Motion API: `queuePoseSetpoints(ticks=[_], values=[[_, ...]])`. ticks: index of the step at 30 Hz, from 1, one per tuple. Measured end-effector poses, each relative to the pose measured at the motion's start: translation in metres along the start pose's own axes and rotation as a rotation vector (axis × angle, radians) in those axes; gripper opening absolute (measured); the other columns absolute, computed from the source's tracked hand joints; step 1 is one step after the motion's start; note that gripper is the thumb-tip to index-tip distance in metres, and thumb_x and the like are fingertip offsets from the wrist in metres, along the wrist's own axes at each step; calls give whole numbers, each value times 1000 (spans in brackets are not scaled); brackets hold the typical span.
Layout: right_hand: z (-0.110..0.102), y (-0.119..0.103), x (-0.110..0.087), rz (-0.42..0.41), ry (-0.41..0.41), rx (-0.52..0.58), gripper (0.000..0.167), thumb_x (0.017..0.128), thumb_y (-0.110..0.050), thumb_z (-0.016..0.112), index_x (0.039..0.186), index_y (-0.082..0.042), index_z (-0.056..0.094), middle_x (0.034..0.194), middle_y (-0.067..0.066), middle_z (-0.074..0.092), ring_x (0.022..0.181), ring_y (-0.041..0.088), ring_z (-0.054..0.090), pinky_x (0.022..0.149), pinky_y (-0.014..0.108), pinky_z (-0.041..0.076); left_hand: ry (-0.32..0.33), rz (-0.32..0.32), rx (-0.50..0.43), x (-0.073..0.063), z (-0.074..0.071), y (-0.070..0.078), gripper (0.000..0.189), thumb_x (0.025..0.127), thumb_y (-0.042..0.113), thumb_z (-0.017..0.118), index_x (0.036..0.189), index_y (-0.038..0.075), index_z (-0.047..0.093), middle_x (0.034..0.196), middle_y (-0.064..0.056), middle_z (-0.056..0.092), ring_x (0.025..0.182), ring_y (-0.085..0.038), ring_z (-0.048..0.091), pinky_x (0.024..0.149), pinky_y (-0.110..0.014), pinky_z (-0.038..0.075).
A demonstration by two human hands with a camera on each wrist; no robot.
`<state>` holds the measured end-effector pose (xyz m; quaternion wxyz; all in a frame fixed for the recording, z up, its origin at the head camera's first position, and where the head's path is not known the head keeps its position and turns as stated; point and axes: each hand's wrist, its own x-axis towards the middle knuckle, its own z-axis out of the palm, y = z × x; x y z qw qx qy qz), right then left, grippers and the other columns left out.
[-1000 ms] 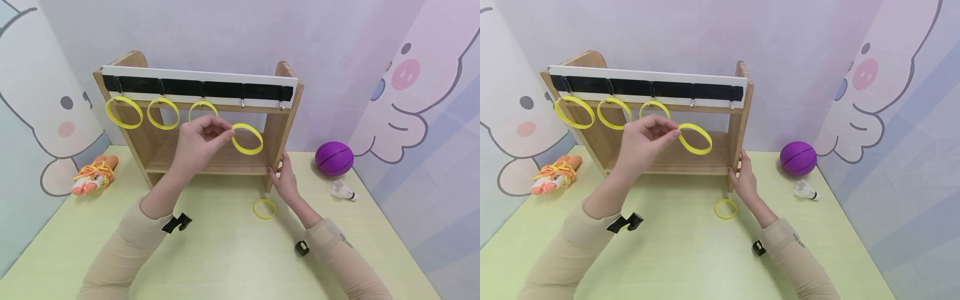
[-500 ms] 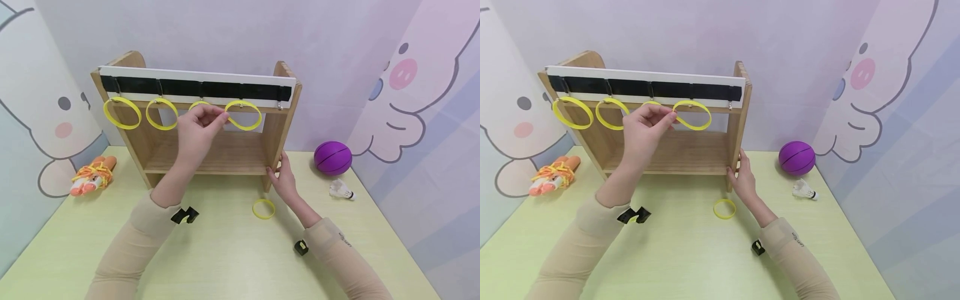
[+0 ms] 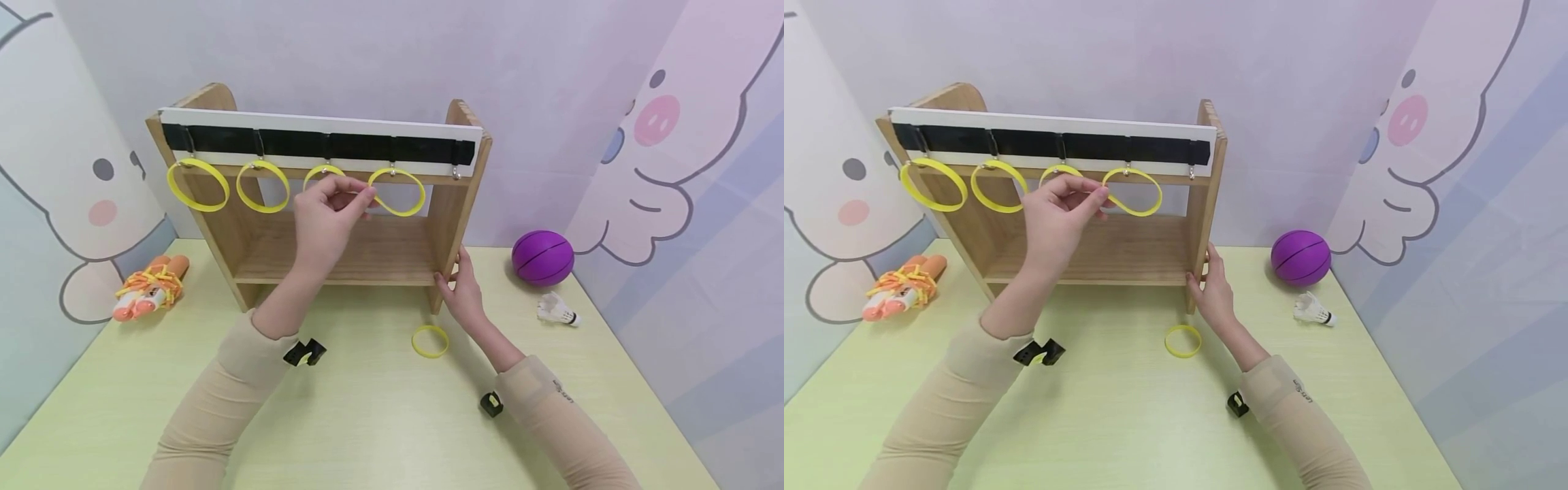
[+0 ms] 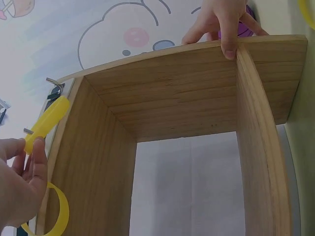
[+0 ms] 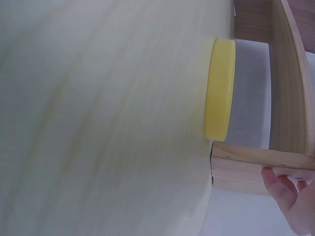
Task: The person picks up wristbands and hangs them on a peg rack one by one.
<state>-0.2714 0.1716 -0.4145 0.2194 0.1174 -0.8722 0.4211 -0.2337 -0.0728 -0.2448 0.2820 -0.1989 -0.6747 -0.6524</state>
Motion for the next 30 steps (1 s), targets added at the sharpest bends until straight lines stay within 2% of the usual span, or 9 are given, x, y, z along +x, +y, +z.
queuePoseSetpoints(ticks=[4, 9, 14, 19, 23, 30], values=[[0, 0, 0, -4, -2, -1, 69, 91, -13, 59, 147, -16, 19, 126, 16, 49, 83, 28, 62, 53, 34, 52, -5, -8, 25, -2, 0, -3, 21, 82, 11, 73, 93, -5, 66, 85, -16, 69, 70, -11, 68, 65, -29, 57], [0, -1, 0, -6, 2, 5, 69, 91, -13, 60, 147, -16, 20, 125, 16, 49, 83, 28, 62, 54, 35, 52, -9, 22, 86, -3, -1, -4, 21, 82, 14, 73, 93, -3, 66, 86, -15, 70, 69, -11, 66, 61, -23, 55], [-1, -2, 0, -7, 8, 10, 70, 91, -12, 60, 147, -16, 20, 125, 16, 49, 82, 29, 62, 56, 37, 52, 4, 111, 137, -9, -3, -1, 20, 82, 16, 74, 92, 0, 67, 89, -8, 69, 69, -14, 65, 59, -22, 54], [0, -1, -1, -13, 7, 14, 69, 91, -13, 60, 147, -17, 20, 125, 16, 49, 82, 29, 62, 57, 39, 52, 1, 195, 180, -16, -6, -3, 15, 81, 12, 74, 90, 1, 67, 86, -5, 67, 70, -10, 62, 59, -21, 53], [-1, 0, 0, -35, -1, 32, 69, 90, -12, 61, 146, -17, 21, 124, 17, 49, 81, 29, 62, 57, 37, 52, -34, 215, 228, -25, -9, -5, 14, 82, 13, 74, 90, 4, 67, 83, -3, 67, 71, -8, 61, 60, -19, 51], [-7, 5, 3, -46, -48, 109, 70, 89, -11, 65, 145, -19, 24, 122, 17, 49, 79, 29, 61, 54, 29, 54, -132, 202, 286, -44, -12, -16, 13, 83, 11, 73, 90, 3, 67, 85, -4, 67, 72, -10, 61, 61, -19, 52]])
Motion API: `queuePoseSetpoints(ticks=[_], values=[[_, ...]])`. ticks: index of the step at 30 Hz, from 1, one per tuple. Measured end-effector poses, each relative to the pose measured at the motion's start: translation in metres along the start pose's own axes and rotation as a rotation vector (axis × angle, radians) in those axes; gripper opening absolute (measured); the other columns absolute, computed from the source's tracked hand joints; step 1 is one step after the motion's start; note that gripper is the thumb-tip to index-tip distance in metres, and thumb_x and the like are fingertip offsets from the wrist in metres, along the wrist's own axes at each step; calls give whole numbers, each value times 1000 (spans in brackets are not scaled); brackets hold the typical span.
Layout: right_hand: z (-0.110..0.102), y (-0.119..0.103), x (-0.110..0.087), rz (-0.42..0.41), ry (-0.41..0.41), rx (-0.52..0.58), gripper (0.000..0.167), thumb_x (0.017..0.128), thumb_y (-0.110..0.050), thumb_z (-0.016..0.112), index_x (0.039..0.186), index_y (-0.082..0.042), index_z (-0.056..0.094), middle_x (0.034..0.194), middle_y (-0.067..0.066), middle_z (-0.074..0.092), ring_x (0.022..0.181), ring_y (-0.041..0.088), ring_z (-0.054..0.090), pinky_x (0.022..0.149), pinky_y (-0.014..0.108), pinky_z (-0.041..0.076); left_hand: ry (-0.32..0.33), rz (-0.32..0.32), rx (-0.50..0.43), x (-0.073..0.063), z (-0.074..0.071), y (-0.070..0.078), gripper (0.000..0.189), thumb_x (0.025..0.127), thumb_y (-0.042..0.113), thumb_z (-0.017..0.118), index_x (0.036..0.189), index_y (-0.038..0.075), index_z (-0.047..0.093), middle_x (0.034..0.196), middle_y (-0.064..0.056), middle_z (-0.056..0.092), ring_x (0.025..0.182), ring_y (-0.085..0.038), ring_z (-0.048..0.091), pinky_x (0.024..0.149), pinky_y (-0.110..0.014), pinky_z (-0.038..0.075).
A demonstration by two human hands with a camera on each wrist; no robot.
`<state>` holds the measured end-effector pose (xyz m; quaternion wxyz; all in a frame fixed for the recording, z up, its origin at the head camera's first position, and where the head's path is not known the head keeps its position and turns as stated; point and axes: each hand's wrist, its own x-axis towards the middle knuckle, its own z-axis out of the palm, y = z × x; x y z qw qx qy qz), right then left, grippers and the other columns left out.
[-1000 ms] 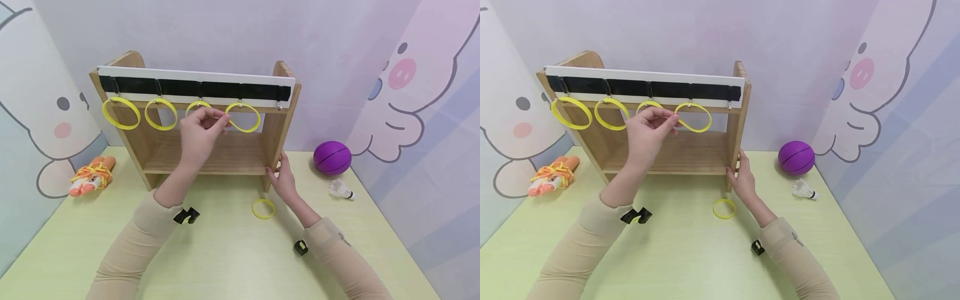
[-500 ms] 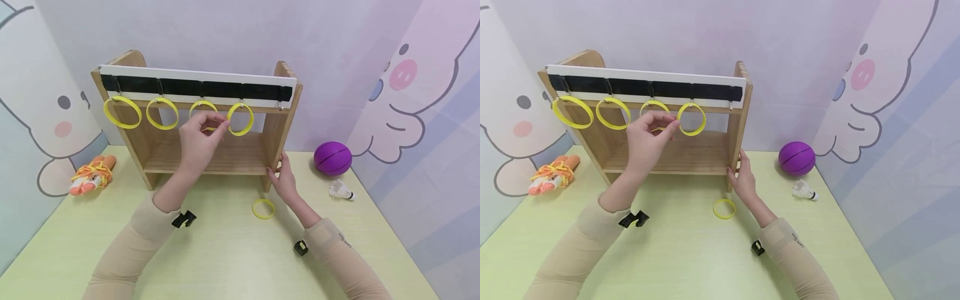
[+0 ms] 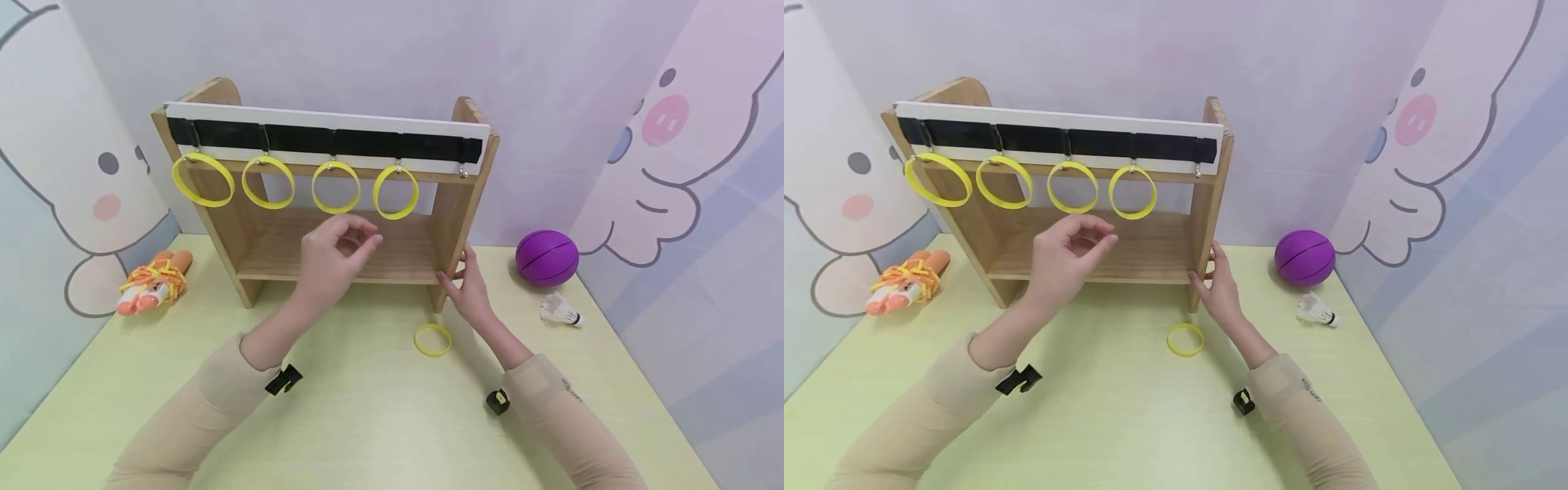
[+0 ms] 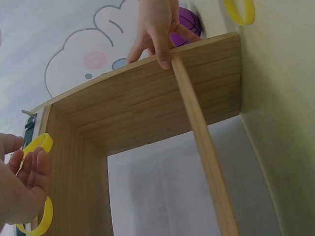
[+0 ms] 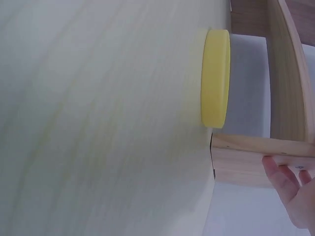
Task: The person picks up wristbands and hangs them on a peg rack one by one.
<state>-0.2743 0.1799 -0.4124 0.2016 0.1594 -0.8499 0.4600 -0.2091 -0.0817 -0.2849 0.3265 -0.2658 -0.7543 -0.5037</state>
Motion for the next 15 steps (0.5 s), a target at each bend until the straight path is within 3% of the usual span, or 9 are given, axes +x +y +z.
queuePoseSetpoints(ticks=[4, 9, 15], values=[[-6, -7, 1, 1, -39, 59, 73, 86, -8, 68, 144, -15, 24, 126, 21, 46, 84, 33, 61, 55, 28, 56, -57, -9, 4, -12, 3, -7, 13, 82, 8, 73, 90, 2, 66, 85, -5, 67, 70, -11, 61, 61, -20, 52], [-16, -26, -1, -2, -95, 139, 75, 84, 0, 68, 144, -7, 23, 127, 28, 43, 92, 42, 60, 58, 37, 58, -165, -52, -8, -29, 11, -17, 13, 82, 6, 72, 92, 3, 65, 84, -3, 66, 71, -10, 60, 63, -20, 53], [-22, -27, 0, 55, -143, 180, 77, 84, -1, 68, 146, -8, 22, 131, 28, 40, 101, 44, 58, 62, 47, 57, -312, -90, 3, -48, 27, -28, 19, 79, 4, 74, 97, 4, 65, 88, -3, 66, 72, -10, 61, 63, -21, 53]])
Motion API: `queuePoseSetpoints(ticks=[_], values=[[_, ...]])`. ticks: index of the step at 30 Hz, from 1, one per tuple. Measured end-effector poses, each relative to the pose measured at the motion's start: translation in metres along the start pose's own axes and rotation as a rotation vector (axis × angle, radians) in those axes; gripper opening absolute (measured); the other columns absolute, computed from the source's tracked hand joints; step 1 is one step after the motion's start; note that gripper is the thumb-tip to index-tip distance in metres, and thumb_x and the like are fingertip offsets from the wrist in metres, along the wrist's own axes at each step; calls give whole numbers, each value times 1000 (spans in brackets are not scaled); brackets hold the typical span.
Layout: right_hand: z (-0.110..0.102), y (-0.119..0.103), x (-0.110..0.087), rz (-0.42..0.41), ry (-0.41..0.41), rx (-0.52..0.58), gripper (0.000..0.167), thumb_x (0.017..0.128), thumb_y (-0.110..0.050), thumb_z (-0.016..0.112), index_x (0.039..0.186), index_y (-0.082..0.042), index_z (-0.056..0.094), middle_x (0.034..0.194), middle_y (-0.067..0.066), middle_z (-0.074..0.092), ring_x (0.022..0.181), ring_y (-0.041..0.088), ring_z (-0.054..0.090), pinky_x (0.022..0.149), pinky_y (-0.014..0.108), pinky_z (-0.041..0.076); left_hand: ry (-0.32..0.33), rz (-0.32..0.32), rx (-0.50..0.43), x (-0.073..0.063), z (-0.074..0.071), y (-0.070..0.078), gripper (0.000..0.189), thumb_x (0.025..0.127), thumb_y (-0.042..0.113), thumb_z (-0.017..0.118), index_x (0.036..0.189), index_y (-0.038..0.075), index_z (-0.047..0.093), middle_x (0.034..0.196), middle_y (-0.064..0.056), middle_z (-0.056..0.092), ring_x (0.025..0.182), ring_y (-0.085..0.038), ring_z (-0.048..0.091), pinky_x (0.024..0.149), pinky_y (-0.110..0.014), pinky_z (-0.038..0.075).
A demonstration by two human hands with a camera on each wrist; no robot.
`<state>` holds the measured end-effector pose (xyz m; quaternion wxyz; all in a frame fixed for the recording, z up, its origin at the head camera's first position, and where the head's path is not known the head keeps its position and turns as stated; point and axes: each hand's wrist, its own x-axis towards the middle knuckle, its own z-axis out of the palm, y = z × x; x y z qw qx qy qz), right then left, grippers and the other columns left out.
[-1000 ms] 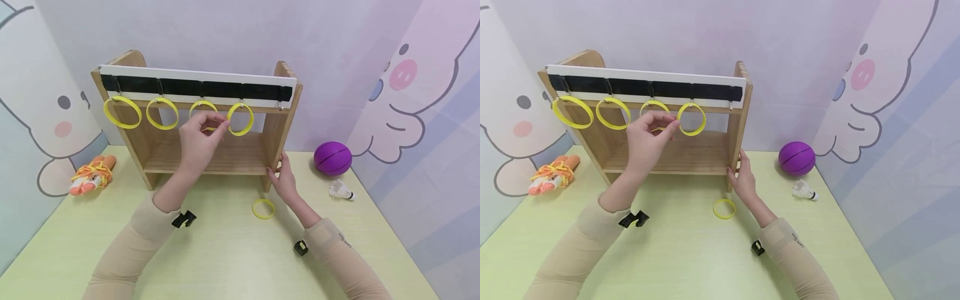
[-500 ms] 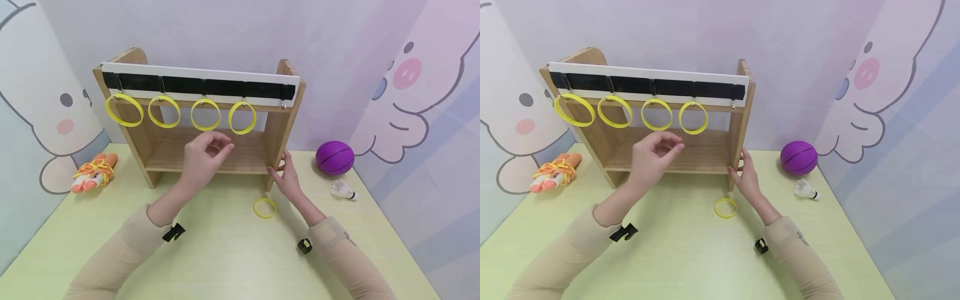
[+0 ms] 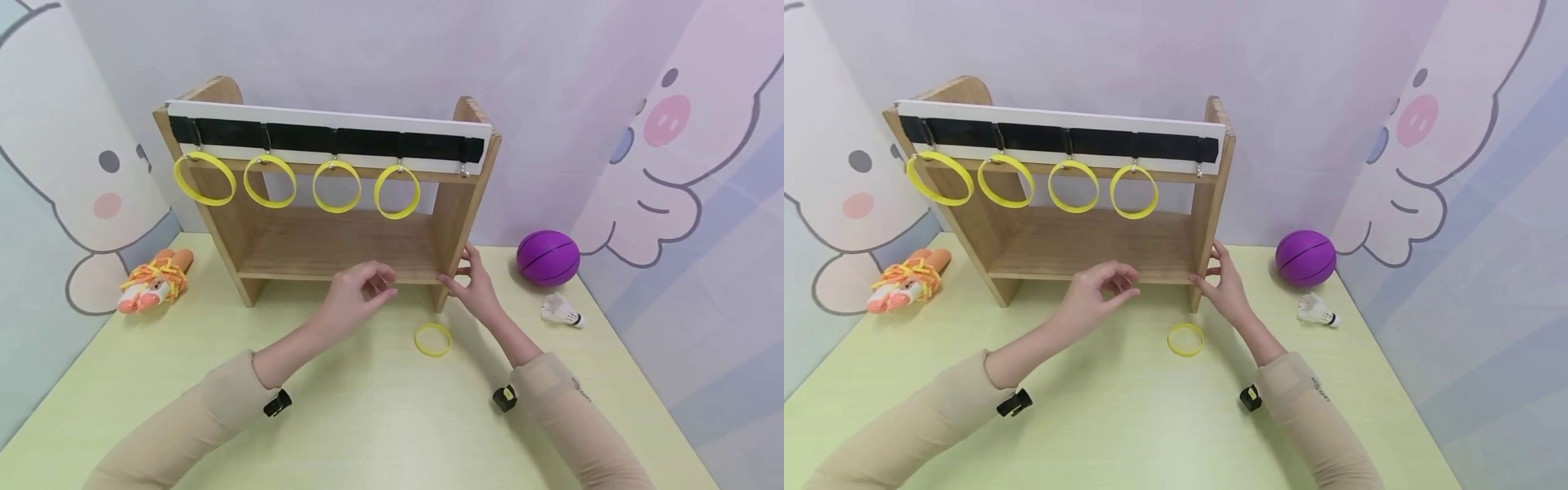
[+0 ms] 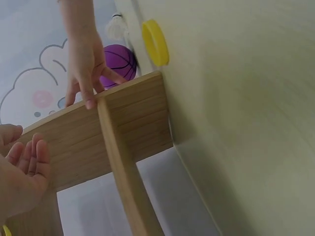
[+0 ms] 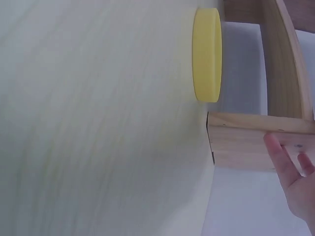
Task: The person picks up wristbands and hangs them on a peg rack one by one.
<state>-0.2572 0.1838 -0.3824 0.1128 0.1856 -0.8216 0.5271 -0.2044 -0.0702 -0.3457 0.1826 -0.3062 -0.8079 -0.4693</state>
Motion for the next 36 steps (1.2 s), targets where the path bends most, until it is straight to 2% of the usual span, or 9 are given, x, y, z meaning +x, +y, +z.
queuePoseSetpoints(ticks=[2, 5, 8, 12, 14, 19, 27, 36], values=[[-1, 3, 1, 13, -9, 25, 77, 84, -2, 68, 145, -9, 22, 132, 28, 40, 103, 45, 56, 62, 51, 56, -53, -6, 1, -3, 6, -4, 22, 79, 3, 74, 99, 3, 65, 90, -4, 67, 73, -12, 62, 64, -23, 54], [-3, 6, 2, 21, -21, 48, 76, 84, -2, 69, 145, -9, 23, 133, 28, 39, 107, 46, 54, 64, 49, 56, -142, -29, 11, -8, 15, -12, 28, 79, 4, 74, 105, 4, 64, 94, -5, 66, 79, -14, 63, 67, -25, 54], [-5, 9, 4, 8, -27, 30, 76, 83, -2, 70, 144, -8, 24, 133, 28, 41, 110, 46, 53, 75, 48, 56, -249, -47, 27, -13, 22, -21, 35, 81, 8, 74, 113, 4, 62, 100, -6, 65, 85, -18, 64, 71, -26, 54], [-5, 12, 6, 12, -41, 33, 77, 83, -3, 70, 144, -7, 24, 137, 27, 41, 116, 46, 51, 92, 52, 47, -386, -48, 37, -17, 30, -31, 41, 82, 12, 73, 119, 4, 59, 110, -10, 65, 94, -23, 64, 76, -31, 55], [-4, 15, 8, 31, -48, 66, 77, 83, -2, 70, 144, -8, 24, 139, 27, 39, 119, 46, 48, 94, 55, 45, -446, -52, 41, -19, 34, -34, 42, 82, 12, 73, 121, 4, 59, 115, -11, 64, 97, -23, 63, 78, -33, 55], [-3, 19, 11, 64, -46, 99, 76, 82, -2, 71, 143, -8, 25, 140, 25, 39, 120, 46, 47, 93, 54, 45, -570, -44, 94, -20, 42, -44, 45, 83, 16, 73, 125, 7, 58, 124, -3, 61, 105, -17, 60, 82, -28, 53], [-2, 18, 11, 45, -42, 76, 73, 82, -3, 70, 142, -6, 27, 139, 26, 40, 117, 47, 49, 91, 54, 47, -706, -13, 161, -17, 52, -58, 49, 82, 18, 74, 128, 12, 57, 126, 0, 60, 108, -16, 60, 89, -29, 49], [-2, 23, 12, 57, -48, 88, 70, 84, -3, 68, 141, -7, 27, 139, 23, 40, 117, 45, 50, 89, 48, 50, -812, 96, 187, -9, 63, -71, 46, 81, 14, 74, 124, 9, 60, 124, -1, 61, 114, -16, 56, 101, -29, 42]])
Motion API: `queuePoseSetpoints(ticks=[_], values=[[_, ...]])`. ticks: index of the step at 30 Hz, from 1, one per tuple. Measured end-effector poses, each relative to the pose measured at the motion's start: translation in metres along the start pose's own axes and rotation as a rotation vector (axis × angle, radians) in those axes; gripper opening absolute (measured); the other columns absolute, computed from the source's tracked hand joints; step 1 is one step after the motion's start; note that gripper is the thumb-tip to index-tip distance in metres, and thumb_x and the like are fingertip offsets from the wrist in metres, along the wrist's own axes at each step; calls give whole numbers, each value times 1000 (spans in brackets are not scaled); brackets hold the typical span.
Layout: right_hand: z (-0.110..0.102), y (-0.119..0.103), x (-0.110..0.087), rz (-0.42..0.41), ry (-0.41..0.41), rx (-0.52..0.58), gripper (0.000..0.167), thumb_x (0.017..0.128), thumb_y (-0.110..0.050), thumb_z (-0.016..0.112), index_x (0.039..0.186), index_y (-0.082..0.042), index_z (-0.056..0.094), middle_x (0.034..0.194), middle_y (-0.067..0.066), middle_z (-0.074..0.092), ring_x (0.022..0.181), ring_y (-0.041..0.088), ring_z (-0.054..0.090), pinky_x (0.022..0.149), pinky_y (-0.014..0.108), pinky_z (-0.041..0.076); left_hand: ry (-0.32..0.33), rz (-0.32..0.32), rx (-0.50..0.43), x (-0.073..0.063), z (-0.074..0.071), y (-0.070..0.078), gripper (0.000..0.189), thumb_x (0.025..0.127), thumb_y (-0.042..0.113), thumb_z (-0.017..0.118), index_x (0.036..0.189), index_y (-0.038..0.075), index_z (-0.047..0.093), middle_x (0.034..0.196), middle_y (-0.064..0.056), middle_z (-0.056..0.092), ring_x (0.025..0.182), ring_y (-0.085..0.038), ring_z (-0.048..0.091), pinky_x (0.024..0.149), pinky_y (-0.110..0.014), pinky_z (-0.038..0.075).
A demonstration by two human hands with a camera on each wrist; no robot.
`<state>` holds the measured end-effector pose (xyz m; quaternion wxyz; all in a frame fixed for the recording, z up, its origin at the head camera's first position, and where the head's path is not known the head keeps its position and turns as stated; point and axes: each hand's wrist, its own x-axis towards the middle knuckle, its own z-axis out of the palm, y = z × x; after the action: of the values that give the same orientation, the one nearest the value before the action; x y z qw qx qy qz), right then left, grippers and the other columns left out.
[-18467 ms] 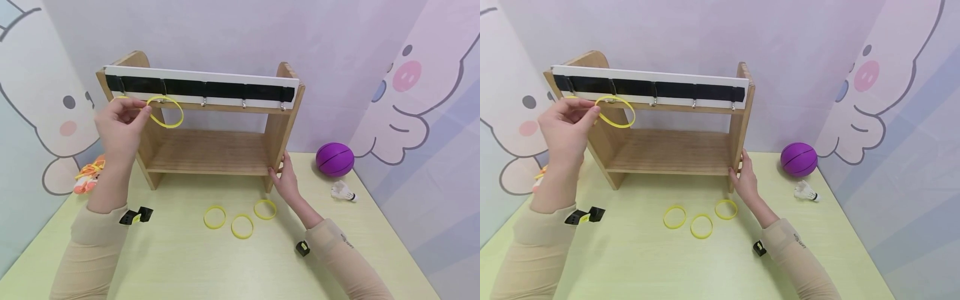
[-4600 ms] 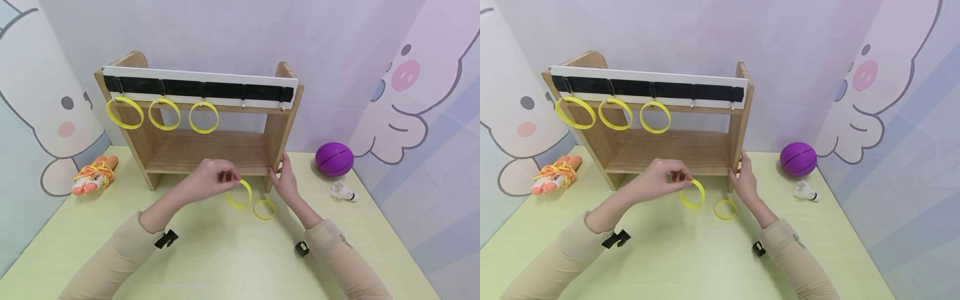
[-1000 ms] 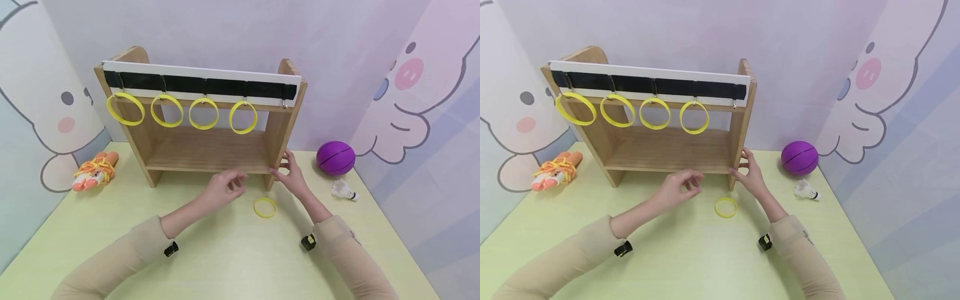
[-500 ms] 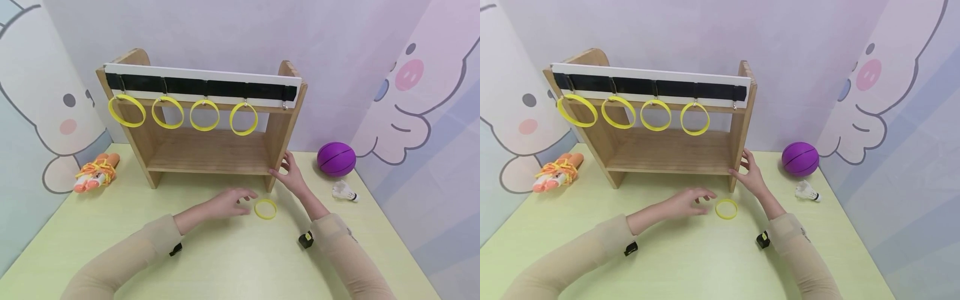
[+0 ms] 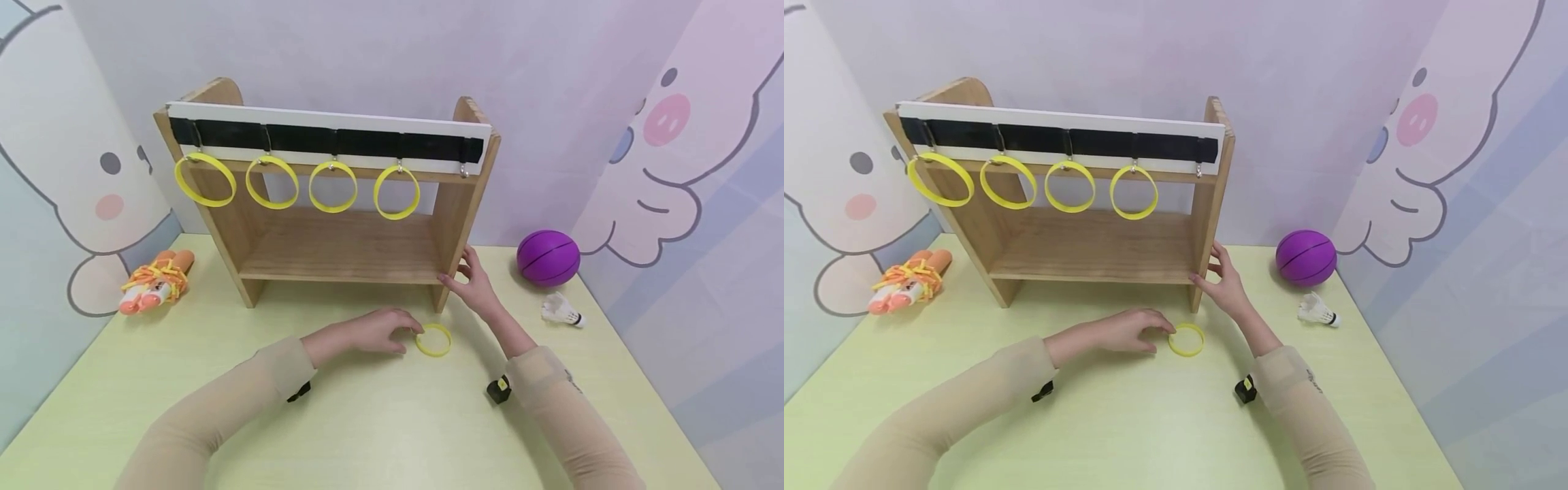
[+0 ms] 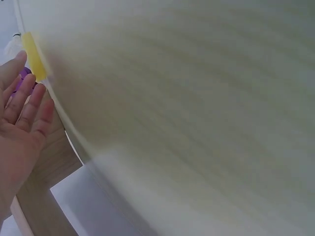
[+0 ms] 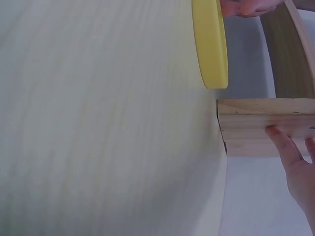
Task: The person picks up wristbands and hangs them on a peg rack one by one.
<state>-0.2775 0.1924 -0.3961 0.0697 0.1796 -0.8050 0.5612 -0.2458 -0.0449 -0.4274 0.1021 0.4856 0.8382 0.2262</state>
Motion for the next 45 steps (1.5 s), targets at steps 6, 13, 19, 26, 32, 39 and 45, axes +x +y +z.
queuePoseSetpoints(ticks=[6, 13, 19, 26, 32, 39, 45], values=[[-1, -1, 1, 6, -12, 19, 70, 85, -3, 67, 141, -7, 26, 138, 23, 39, 114, 43, 52, 82, 34, 52, -19, 34, 50, 9, 2, -5, 36, 82, 15, 73, 118, 12, 65, 117, 1, 61, 113, -13, 55, 103, -28, 40], [0, -2, 0, 11, -21, 29, 70, 85, -3, 66, 142, -7, 25, 140, 23, 37, 113, 42, 51, 78, 23, 51, 1, 52, 69, 19, 4, -9, 19, 81, 13, 74, 100, 14, 73, 104, 4, 61, 101, -9, 56, 95, -22, 44], [2, -2, 0, 16, -22, 57, 72, 85, -1, 66, 143, -8, 24, 140, 22, 36, 113, 42, 50, 77, 22, 50, 22, 48, 66, 24, 6, -10, 9, 81, 11, 74, 88, 16, 73, 93, 7, 60, 91, -4, 56, 86, -15, 46], [2, 0, 0, 27, -23, 62, 72, 86, -2, 65, 143, -10, 23, 140, 21, 35, 113, 40, 50, 77, 22, 50, 31, 41, 68, 25, 9, -11, 6, 81, 15, 74, 86, 17, 72, 92, 9, 59, 90, -3, 55, 85, -15, 46], [2, 0, 0, 27, -25, 70, 72, 86, -1, 65, 143, -9, 23, 139, 22, 35, 112, 40, 50, 77, 21, 51, 50, 50, 27, 25, 8, -7, 6, 82, 15, 73, 86, 18, 70, 93, 10, 60, 92, -3, 55, 90, -18, 45], [3, -1, 0, 38, -32, 77, 72, 86, -2, 64, 143, -10, 22, 140, 21, 33, 113, 40, 49, 77, 21, 51, 54, 46, -70, 22, 7, -2, 8, 83, 9, 71, 88, 15, 69, 92, 8, 64, 85, -3, 56, 82, -17, 47], [3, -2, -1, 44, -33, 80, 72, 87, -2, 63, 144, -9, 21, 142, 22, 32, 114, 41, 48, 77, 21, 51, 56, 36, -194, 18, 5, 0, 6, 87, 8, 67, 90, 13, 68, 89, 4, 67, 78, -1, 57, 70, -16, 50]])
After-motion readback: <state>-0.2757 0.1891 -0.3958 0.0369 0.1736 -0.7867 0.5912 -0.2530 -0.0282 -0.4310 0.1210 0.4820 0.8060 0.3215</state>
